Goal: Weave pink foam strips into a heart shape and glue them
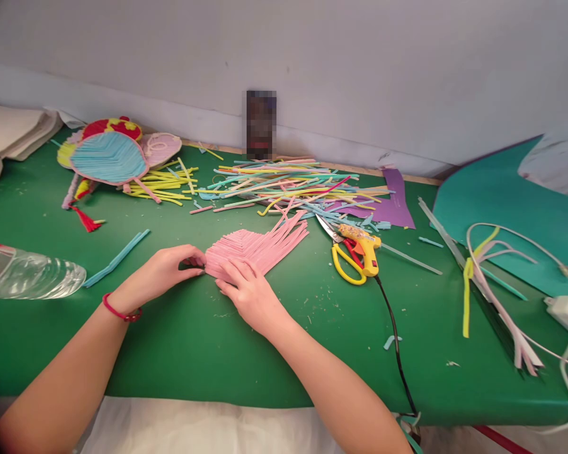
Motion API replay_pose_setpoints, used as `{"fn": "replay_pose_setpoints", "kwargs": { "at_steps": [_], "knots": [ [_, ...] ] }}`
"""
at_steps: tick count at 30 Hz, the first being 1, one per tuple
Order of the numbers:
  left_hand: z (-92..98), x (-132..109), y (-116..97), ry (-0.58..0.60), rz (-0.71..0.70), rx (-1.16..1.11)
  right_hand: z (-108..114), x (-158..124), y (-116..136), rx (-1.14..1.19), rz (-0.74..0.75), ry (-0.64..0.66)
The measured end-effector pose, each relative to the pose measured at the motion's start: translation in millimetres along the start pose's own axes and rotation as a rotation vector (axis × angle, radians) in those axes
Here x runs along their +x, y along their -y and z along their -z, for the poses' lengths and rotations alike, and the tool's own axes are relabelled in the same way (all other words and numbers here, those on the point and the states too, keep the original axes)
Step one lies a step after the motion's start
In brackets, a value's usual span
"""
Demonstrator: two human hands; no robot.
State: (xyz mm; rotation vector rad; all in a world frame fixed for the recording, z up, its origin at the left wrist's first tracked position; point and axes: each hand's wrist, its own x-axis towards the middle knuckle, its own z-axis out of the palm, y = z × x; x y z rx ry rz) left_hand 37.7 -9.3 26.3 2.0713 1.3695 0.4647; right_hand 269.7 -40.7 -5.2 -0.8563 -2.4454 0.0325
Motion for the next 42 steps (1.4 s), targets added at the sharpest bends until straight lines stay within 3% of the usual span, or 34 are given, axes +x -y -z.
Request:
{"fn": "replay_pose_setpoints", "kwargs": {
  "at_steps": [4, 17, 26, 35, 38, 42],
  "knots": [
    [4.3, -1, 2, -0.047, -0.001, 0.021, 1, 0, 0, 0.020, 0.005, 0.004],
    [-1.4, 2, -3, 0.034, -0.009, 0.034, 0, -1, -1, 0.003, -0.024, -0.021],
    [-2.3, 2, 0, 0.032, 0.008, 0.013, 0, -2, -2, 0.014, -0.064, 0.007],
    [-2.6, 3, 0, 0.032, 0.021, -0.005, 6, 0, -2, 0.045, -0.065, -0.048],
    [0.9, 1, -2, -0.007, 0.023, -0.034, 22, 0, -11, 0.131, -0.142, -0.111],
    [1.4, 0, -12, -0.153, -0.046, -0.009, 51, -6, -37, 0.161, -0.417, -0.232]
  ]
}}
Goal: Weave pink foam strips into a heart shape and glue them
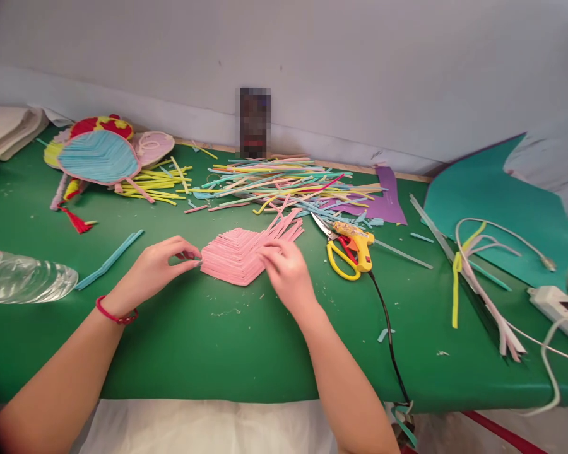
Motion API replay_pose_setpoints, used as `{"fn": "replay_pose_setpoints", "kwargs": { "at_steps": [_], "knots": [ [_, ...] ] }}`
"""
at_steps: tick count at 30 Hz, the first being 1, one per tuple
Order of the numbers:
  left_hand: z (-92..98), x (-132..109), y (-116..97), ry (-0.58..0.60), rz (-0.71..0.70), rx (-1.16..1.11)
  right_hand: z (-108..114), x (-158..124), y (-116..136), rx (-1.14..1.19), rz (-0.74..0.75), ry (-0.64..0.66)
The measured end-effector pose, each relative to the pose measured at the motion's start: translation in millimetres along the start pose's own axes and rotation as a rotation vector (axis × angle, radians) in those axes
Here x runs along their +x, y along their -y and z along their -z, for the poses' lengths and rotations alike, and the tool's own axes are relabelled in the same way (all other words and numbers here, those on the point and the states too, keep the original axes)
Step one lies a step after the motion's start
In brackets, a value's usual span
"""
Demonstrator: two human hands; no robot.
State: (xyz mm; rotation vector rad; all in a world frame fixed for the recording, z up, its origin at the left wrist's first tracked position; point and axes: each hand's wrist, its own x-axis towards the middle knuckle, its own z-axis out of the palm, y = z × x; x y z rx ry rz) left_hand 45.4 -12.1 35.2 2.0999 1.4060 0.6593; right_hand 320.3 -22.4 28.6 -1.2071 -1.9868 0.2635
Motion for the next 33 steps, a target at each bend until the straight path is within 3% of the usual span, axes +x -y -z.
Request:
{"fn": "replay_pose_setpoints", "kwargs": {
  "at_steps": [4, 7, 11, 15, 24, 33],
  "knots": [
    [-16.6, 0, -13, -0.065, -0.200, 0.092, 22, 4, -15, 0.041, -0.243, -0.033],
    [-34.0, -1, -19, -0.042, -0.340, 0.175, 20, 2, -14, 0.162, -0.329, 0.123],
    [-47.1, -1, -20, -0.019, -0.383, 0.233, 1, -4, 0, 0.227, -0.370, 0.394],
    [-47.3, -1, -19, -0.016, -0.377, 0.262, -12, -8, 11, 0.169, -0.453, 0.477],
    [-45.6, 1, -20, 0.040, -0.354, 0.255, -19, -13, 12, -0.006, -0.320, 0.421],
    [-46.4, 1, -20, 0.052, -0.354, 0.289, -23, -17, 9, -0.021, -0.249, 0.423]
  ]
}}
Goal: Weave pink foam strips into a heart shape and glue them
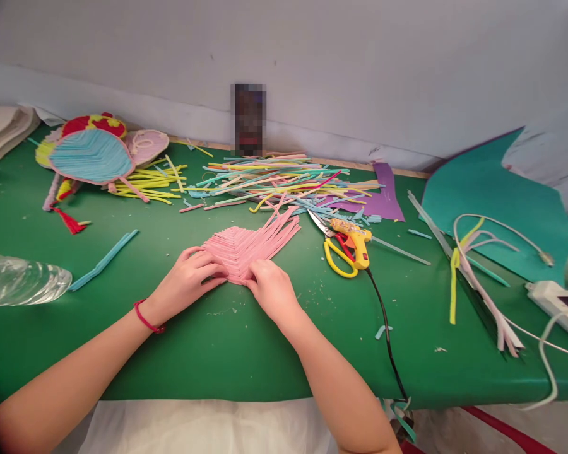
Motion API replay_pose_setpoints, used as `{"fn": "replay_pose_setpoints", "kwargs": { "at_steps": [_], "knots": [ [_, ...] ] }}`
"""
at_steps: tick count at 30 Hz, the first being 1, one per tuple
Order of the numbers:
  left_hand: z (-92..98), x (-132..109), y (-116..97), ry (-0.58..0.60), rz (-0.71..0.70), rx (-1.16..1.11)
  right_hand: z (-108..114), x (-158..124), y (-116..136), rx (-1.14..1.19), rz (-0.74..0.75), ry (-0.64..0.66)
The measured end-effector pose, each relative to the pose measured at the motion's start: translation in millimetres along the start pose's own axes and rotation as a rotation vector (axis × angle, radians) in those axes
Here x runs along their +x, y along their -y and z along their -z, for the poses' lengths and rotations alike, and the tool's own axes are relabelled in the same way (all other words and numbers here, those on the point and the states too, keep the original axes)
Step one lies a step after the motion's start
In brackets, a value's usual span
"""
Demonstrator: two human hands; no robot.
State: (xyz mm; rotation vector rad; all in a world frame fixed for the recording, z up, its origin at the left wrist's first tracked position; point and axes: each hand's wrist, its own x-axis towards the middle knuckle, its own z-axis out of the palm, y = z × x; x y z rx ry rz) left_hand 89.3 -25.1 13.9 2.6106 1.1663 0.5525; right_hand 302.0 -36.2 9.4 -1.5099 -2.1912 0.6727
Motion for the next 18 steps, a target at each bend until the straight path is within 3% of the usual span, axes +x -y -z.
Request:
{"fn": "replay_pose_setpoints", "kwargs": {
  "at_steps": [12, 15, 18],
  "knots": [
    [5.1, 1, 2, 0.006, 0.021, -0.075, 6, -1, 4, 0.080, -0.013, 0.016],
    [17.9, -1, 12, -0.100, 0.151, -0.118, 20, 0, 1, 0.228, -0.015, -0.013],
    [33.4, -5, 23, -0.262, 0.397, -0.090, 36, 1, -3, 0.330, -0.105, -0.146]
  ]
}}
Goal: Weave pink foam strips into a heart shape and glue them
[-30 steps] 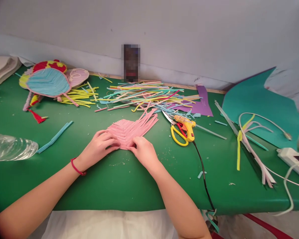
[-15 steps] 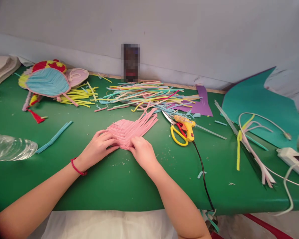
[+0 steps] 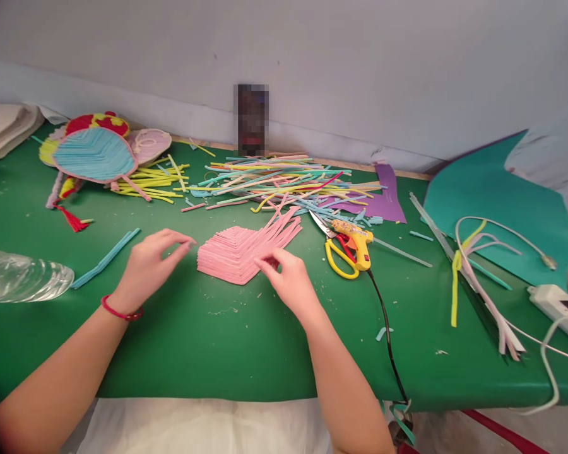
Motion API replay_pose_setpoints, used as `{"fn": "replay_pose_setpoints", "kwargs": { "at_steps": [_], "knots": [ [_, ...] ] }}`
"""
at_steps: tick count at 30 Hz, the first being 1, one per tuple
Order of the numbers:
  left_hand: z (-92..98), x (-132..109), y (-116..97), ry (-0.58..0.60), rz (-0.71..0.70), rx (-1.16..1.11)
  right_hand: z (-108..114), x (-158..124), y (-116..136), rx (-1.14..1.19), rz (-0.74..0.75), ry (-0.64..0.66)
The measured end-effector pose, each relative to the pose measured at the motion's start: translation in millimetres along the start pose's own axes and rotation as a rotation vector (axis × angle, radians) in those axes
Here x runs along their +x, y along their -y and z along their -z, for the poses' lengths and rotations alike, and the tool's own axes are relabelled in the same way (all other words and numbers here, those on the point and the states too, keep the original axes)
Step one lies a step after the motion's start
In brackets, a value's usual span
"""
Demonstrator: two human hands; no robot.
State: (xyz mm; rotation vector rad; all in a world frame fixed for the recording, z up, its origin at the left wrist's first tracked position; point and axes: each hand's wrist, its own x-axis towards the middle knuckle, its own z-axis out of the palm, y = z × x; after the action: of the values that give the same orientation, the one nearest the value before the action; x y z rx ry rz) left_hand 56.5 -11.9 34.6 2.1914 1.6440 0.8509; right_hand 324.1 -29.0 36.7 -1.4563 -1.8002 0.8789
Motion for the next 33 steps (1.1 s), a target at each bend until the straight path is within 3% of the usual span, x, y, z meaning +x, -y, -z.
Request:
{"fn": "replay_pose_setpoints", "kwargs": {
  "at_steps": [3, 5, 11, 14, 18, 25, 33],
  "knots": [
    [9.9, 2, 7, -0.151, 0.158, 0.030, 11, 2, -1, 0.051, -0.107, -0.146],
    [10.2, 2, 10, -0.166, 0.207, 0.035, 15, 4, -3, 0.067, -0.143, -0.217],
    [-9.9, -1, 17, 0.045, 0.180, 0.068, 18, 9, -11, 0.043, -0.214, -0.317],
    [-20.3, 1, 20, 0.115, 0.146, 0.039, 20, 12, -16, 0.072, -0.205, -0.319],
    [-26.3, 10, 18, 0.173, 0.213, -0.090, 21, 16, -25, 0.096, -0.197, -0.266],
    [-29.6, 20, 10, 0.132, 0.364, -0.352, 24, 20, -29, 0.069, -0.187, -0.256],
    [-30.8, 24, -3, 0.209, 0.421, -0.553, 31, 19, -26, 0.112, -0.156, -0.282]
  ]
}}
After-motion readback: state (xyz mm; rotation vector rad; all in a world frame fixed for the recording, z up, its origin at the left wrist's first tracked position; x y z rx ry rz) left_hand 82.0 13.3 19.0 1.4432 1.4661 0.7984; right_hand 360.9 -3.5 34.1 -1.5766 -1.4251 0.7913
